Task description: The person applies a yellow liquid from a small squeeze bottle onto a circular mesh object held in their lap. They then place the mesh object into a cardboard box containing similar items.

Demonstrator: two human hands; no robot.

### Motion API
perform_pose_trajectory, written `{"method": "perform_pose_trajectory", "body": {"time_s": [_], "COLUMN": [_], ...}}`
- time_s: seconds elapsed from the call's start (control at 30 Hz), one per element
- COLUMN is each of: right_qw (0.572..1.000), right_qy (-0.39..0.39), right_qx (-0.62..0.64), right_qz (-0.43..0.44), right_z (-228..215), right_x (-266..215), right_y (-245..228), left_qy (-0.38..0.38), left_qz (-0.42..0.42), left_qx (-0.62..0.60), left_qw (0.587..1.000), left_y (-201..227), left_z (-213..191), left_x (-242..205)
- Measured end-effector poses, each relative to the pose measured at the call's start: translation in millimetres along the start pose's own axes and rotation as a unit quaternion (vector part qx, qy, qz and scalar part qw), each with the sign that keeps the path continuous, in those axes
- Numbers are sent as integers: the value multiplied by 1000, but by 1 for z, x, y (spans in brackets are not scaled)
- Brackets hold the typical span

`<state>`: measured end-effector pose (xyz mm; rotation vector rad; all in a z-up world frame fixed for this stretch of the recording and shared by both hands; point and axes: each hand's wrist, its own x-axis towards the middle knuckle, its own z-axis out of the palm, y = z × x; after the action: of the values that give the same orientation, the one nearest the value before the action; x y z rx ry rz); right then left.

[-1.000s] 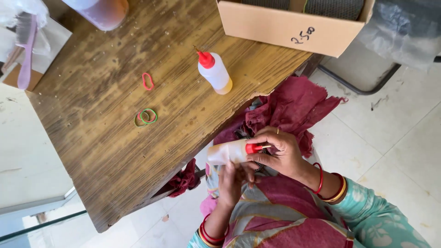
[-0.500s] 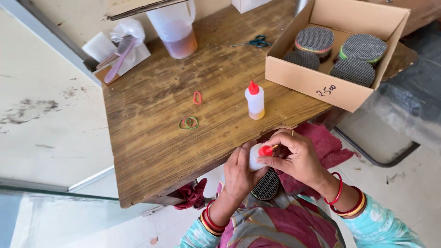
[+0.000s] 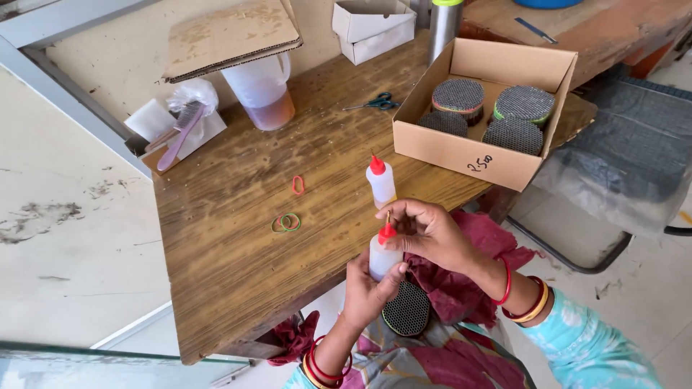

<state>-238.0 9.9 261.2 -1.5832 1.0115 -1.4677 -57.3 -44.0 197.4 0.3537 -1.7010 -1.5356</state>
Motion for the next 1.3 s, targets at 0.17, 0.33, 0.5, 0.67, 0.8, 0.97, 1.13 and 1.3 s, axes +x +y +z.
{"method": "perform_pose_trajectory", "body": {"time_s": [0.17,0.33,0.5,0.67,0.8,0.97,1.13,1.3], "right_qw": [997,997,987,997,989,998,995,996], "right_qy": [-29,-33,-51,-23,-75,-45,-83,-52], "right_qx": [53,-46,127,-45,106,-27,42,-63], "right_qz": [42,-56,82,-56,70,-38,34,-26], "right_z": [2,9,7,6,5,2,3,6], "right_x": [13,18,28,29,37,43,53,59], "right_y": [-30,-26,-42,-34,-51,-41,-53,-37], "left_qy": [-11,5,28,37,33,44,45,68], "left_qz": [-39,-43,28,27,34,-3,6,9], "left_qx": [-41,-26,16,21,1,3,-20,13], "left_qw": [998,999,999,999,999,999,999,998], "left_y": [5,8,17,6,14,15,11,13], "left_z": [-8,-5,-9,-11,-11,-12,-16,-19], "left_x": [1,3,9,9,15,19,24,26]}}
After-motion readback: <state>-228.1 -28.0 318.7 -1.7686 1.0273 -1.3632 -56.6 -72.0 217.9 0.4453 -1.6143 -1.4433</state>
